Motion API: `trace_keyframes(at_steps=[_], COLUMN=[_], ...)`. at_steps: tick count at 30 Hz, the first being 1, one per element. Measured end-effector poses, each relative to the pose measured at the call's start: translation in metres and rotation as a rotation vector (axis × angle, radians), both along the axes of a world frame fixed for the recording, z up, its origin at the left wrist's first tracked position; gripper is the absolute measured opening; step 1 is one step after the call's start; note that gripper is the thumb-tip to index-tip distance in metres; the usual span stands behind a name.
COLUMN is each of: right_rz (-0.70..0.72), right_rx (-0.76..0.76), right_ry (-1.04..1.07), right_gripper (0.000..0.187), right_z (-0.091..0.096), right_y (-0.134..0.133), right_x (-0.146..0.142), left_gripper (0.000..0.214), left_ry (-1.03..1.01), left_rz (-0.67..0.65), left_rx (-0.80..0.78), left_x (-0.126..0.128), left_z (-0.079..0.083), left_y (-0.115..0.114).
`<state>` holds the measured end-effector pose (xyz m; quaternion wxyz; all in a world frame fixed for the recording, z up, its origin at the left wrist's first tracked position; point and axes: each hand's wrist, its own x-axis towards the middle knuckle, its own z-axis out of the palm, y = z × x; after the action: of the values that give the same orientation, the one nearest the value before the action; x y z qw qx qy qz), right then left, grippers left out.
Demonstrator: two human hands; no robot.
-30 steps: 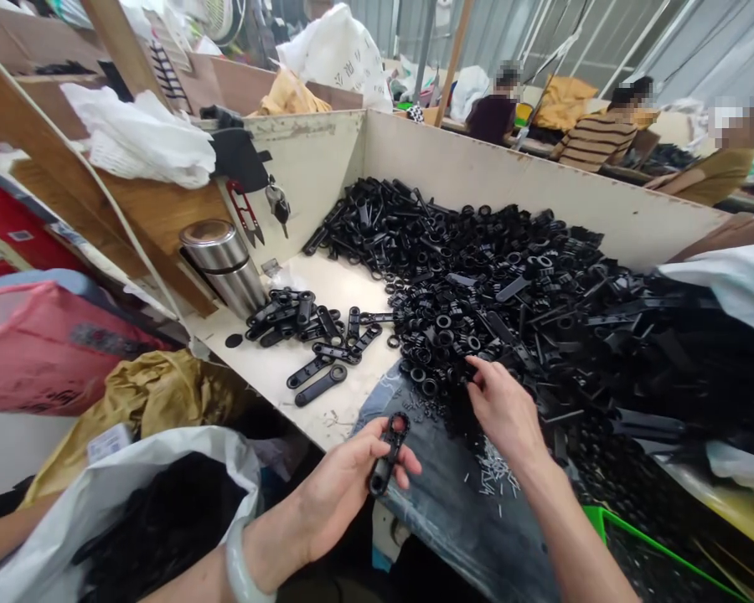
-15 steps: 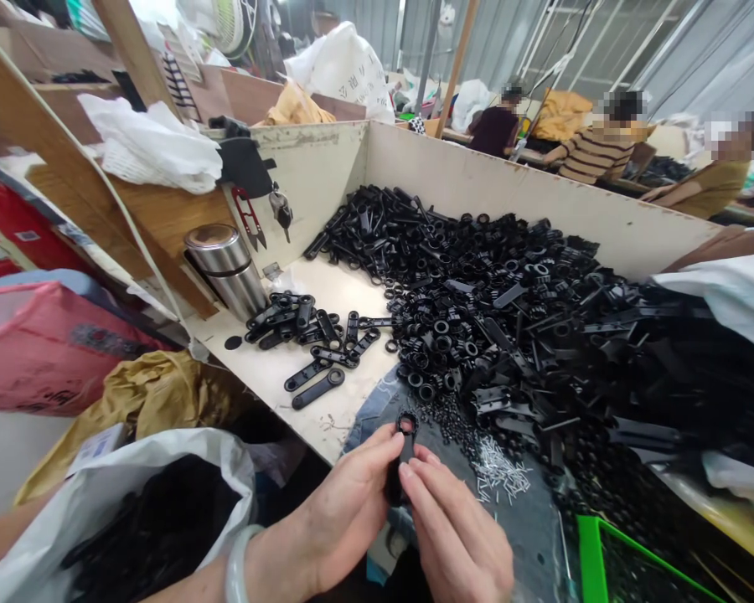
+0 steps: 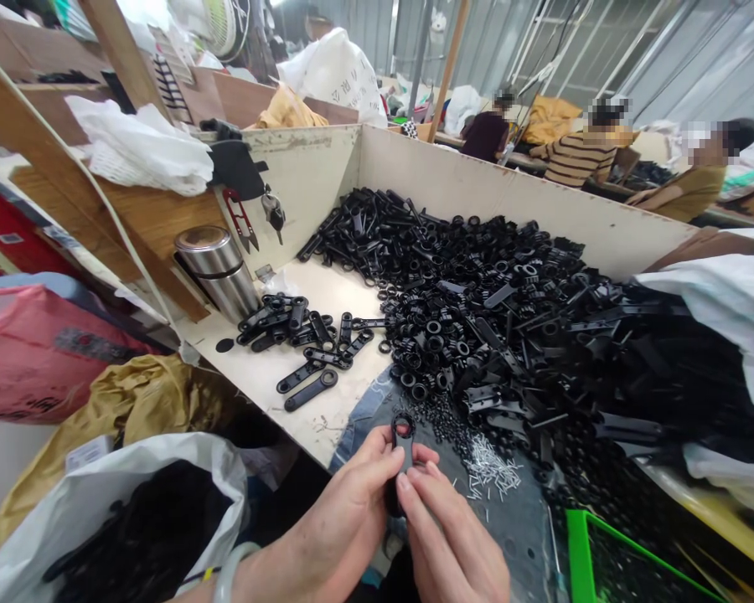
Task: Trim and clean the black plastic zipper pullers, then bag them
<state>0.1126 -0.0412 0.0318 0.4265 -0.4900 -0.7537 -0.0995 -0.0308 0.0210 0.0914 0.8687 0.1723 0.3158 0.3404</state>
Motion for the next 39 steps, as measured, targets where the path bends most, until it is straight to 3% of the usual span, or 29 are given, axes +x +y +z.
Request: trace_keyframes(at_steps=[5, 11, 18, 20, 23, 26, 30, 34, 39], right_rz=[0.03, 0.096, -0.137, -0.068, 0.077, 0.089, -0.028, -0.082, -0.065], right_rx=[0.027, -0.067, -0.498, -0.602, -0.685, -0.671, -0.635, -0.68, -0.63], right_ry=[-0.048, -0.084, 0.457, 0.569, 0.708, 0.782, 0.843, 0.942, 0.696], right_gripper=[0.052, 0.038, 0.021, 0.024, 0.013, 0.016, 0.016, 0.024, 0.012], right_z=[0.003, 0.012, 0.02, 0.026, 0.035, 0.033, 0.014, 0.003, 0.01], right_y=[0.003, 0.001, 0.008, 0.019, 0.03, 0.029, 0.016, 0.007, 0.002], right_x=[-0.002, -0.001, -0.009, -0.016, -0.027, -0.034, -0.04, -0.04, -0.024], left_gripper=[0.016, 0.021, 0.021, 0.024, 0.026, 0.022, 0.02, 0.019, 0.016], left_ry=[0.098, 0.245, 0.339, 0.292, 0.245, 0.205, 0.109, 0.019, 0.138], left_rz=[0.026, 0.033, 0.135, 0.116, 0.071, 0.037, 0.018, -0.107, -0.103], left_rx=[0.03, 0.153, 0.392, 0.392, 0.396, 0.379, 0.286, 0.226, 0.345], left_x=[0.0, -0.002, -0.011, -0.013, -0.019, -0.026, -0.026, -0.023, -0.017], left_z=[-0.002, -0.013, -0.009, -0.008, -0.009, -0.014, -0.021, -0.022, -0.017], left_y=[-0.001, 0.01, 0.017, 0.014, 0.01, 0.009, 0.008, 0.011, 0.008])
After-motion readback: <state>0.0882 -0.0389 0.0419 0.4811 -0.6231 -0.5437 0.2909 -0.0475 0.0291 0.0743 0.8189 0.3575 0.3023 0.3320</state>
